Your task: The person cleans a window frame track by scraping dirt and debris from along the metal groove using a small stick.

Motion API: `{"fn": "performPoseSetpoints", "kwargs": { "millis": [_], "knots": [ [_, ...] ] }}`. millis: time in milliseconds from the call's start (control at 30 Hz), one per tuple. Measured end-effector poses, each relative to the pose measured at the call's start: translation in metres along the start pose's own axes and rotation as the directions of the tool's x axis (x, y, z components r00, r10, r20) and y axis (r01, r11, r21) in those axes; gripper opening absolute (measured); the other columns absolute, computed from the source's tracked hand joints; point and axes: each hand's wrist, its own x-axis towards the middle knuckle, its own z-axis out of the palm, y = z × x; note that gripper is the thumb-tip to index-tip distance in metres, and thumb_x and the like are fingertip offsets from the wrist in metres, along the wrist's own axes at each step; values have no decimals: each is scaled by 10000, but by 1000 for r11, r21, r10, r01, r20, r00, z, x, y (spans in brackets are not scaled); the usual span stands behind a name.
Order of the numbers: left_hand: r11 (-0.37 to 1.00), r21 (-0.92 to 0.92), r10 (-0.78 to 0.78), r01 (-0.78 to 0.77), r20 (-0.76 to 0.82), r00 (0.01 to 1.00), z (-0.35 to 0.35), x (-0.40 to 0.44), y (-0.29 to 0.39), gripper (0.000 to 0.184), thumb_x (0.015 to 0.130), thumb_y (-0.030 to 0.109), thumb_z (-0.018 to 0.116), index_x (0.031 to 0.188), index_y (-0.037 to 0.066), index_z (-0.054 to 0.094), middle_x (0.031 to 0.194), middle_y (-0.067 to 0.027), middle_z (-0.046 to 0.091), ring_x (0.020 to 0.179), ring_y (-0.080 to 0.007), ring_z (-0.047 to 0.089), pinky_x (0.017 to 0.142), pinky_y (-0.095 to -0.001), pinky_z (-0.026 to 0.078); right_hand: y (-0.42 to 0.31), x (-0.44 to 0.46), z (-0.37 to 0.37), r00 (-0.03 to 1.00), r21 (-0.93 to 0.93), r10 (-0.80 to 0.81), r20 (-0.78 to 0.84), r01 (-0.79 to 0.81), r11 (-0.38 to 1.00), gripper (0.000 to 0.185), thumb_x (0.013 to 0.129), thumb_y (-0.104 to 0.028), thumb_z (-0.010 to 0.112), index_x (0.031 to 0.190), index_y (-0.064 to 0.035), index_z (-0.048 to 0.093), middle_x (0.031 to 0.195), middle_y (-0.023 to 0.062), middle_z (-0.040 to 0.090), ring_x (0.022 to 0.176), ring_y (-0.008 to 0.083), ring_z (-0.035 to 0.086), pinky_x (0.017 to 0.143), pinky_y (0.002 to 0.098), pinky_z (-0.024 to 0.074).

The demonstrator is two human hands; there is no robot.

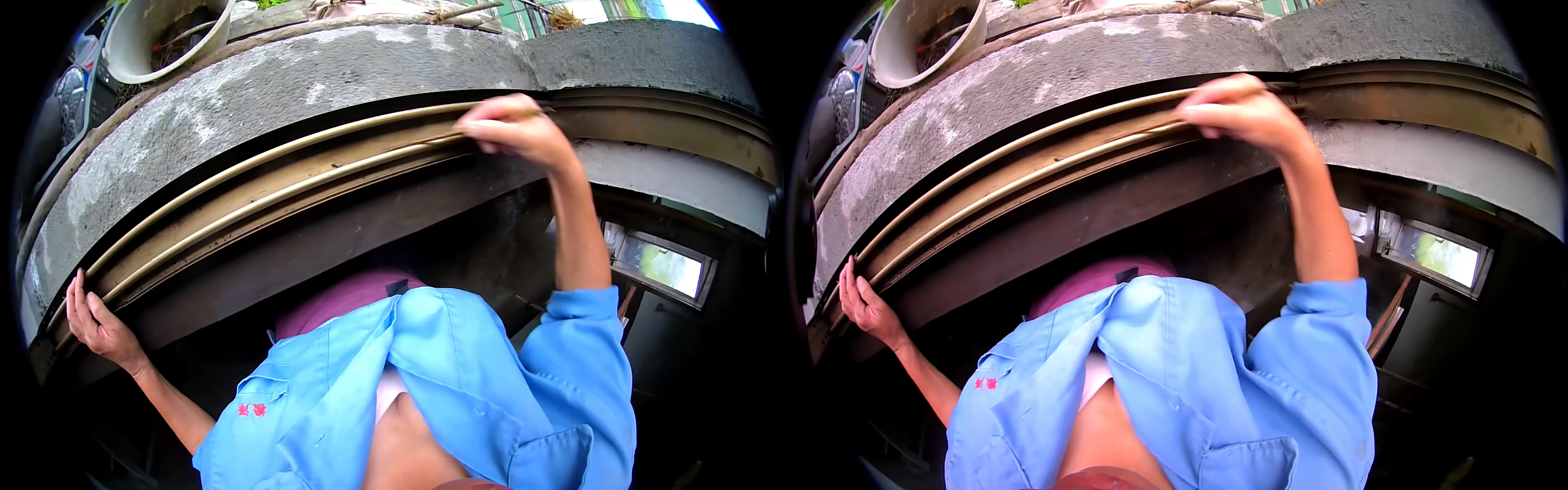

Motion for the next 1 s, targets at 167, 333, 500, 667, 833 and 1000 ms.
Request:
{"fn": "performPoseSetpoints", "kwargs": {
  "millis": [167, 333, 500, 667, 833, 1000],
  "knots": [
    [1000, 24, 0, 0, 1, 1000, 0, 2, -2, 292, 922, 89, 456, 1150, 44, 634, 1151, -84, 620, 1106, -218, 533, 967, -333, 367, -57, 59, 65, 935, 62, -248, 254, 240, 969, 229, 823, -223, 675, 900, -10, 707, 642, 29, 603, 587, 80, 545, 518, 232, 425],
    [999, -18, 34, -34, 10, 999, 0, 3, -8, 294, 927, 90, 450, 1154, 45, 631, 1151, -87, 619, 1095, -222, 539, 955, -338, 378, -97, 80, 82, 904, -104, -223, 365, 278, 955, 261, 806, -286, 686, 908, -47, 707, 680, 31, 617, 631, 103, 552, 589, 251, 454],
    [999, 27, 17, -18, 22, 1000, -3, 2, -1, 288, 942, 97, 450, 1167, 53, 624, 1175, -65, 610, 1113, -195, 524, 964, -318, 362, -52, 65, -30, 922, -417, -56, 384, 227, 880, 260, 820, -273, 680, 904, -29, 709, 730, 13, 641, 658, 90, 550, 597, 240, 455],
    [1000, -1, 15, -15, 32, 999, -2, -1, -7, 291, 936, 88, 449, 1164, 41, 623, 1176, -66, 611, 1114, -194, 525, 969, -315, 360, -31, 27, -109, 943, -559, 288, 165, -151, 815, 185, 813, -200, 675, 835, -18, 702, 635, -25, 587, 572, 56, 502, 519, 226, 410],
    [1000, -3, -4, 4, 40, 999, -2, -2, -9, 292, 934, 87, 449, 1164, 38, 622, 1178, -66, 613, 1118, -195, 524, 968, -314, 360, -33, 10, -136, 905, -677, 411, -107, -369, 637, 133, 783, -133, 690, 775, -1, 681, 598, -35, 568, 522, 42, 484, 480, 221, 392],
    [999, 18, 30, -31, 67, 997, -4, -2, -10, 296, 934, 83, 443, 1167, 33, 618, 1184, -67, 613, 1119, -202, 527, 968, -319, 361, -13, -34, -109, 973, -742, 43, -228, -202, 639, 118, 807, -94, 642, 807, 22, 659, 664, 107, 636, 611, 175, 618, 582, 298, 475]
  ]
}}
